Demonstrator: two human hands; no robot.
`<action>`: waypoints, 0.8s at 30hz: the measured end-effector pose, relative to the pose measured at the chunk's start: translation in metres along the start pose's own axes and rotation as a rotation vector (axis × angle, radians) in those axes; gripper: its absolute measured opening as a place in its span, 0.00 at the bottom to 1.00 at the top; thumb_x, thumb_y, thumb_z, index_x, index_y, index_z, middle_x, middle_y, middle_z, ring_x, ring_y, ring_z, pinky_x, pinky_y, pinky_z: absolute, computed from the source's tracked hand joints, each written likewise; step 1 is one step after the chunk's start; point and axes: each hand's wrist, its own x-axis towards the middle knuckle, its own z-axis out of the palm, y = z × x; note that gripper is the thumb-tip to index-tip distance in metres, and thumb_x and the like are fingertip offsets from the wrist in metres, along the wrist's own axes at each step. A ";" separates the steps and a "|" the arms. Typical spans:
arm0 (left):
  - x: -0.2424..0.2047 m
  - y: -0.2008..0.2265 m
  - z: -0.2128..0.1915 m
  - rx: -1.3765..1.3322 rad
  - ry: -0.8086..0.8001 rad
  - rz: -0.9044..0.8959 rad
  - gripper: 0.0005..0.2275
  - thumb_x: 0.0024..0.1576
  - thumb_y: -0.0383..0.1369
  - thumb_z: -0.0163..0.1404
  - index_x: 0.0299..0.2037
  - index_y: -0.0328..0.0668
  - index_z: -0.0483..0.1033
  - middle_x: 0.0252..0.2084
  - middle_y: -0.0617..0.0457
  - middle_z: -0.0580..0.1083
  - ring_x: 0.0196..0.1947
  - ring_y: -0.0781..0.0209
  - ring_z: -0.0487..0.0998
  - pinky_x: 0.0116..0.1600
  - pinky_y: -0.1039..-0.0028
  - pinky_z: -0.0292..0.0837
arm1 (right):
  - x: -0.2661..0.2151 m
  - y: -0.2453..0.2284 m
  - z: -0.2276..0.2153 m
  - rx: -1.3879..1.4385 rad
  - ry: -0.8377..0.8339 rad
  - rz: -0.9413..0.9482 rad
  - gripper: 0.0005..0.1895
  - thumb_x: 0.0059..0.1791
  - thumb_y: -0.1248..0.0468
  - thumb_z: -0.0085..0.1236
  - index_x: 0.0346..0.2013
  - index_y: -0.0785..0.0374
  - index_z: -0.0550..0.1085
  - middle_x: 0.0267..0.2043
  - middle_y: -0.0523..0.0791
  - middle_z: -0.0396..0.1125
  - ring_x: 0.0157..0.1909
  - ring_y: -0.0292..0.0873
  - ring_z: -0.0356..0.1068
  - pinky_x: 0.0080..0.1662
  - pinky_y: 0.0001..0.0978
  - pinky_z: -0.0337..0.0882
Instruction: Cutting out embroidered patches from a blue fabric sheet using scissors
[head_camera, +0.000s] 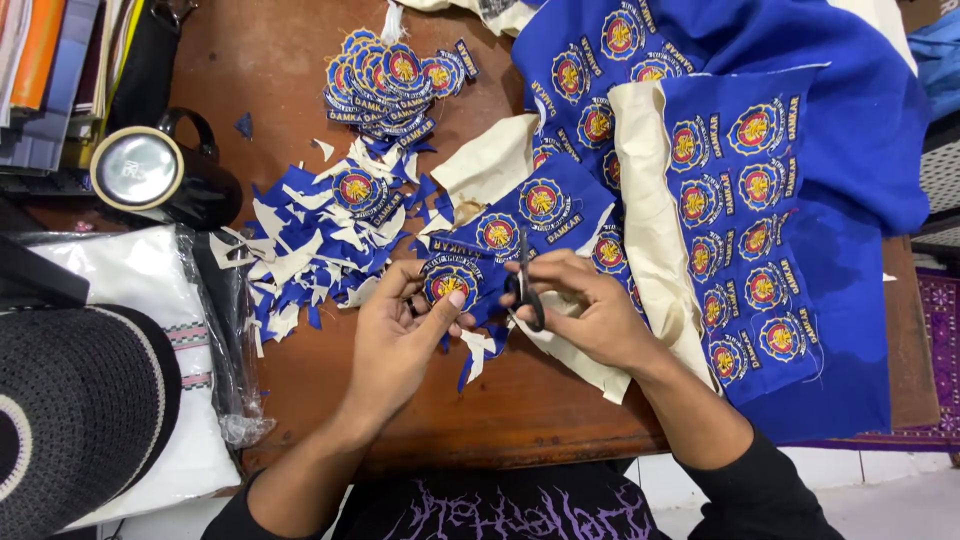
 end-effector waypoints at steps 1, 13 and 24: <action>0.002 -0.002 -0.001 0.000 0.000 0.004 0.13 0.57 0.21 0.55 0.50 0.23 0.71 0.34 0.40 0.75 0.26 0.55 0.83 0.30 0.76 0.85 | 0.001 -0.006 0.001 -0.001 0.000 -0.004 0.21 0.43 0.63 0.72 0.50 0.62 0.79 0.40 0.48 0.79 0.54 0.44 0.71 0.60 0.35 0.58; 0.016 -0.001 0.003 0.000 -0.022 0.003 0.11 0.59 0.22 0.54 0.49 0.25 0.69 0.28 0.42 0.72 0.19 0.60 0.79 0.23 0.79 0.78 | -0.002 -0.001 -0.003 0.421 -0.235 0.240 0.25 0.43 0.74 0.66 0.55 0.72 0.73 0.40 0.57 0.76 0.43 0.46 0.76 0.46 0.39 0.81; 0.035 -0.004 0.000 -0.259 -0.003 -0.082 0.13 0.57 0.22 0.53 0.50 0.30 0.67 0.26 0.39 0.73 0.15 0.63 0.76 0.18 0.86 0.69 | 0.003 0.020 -0.015 0.505 -0.311 0.247 0.30 0.44 0.59 0.68 0.55 0.72 0.68 0.35 0.56 0.73 0.39 0.48 0.75 0.43 0.38 0.77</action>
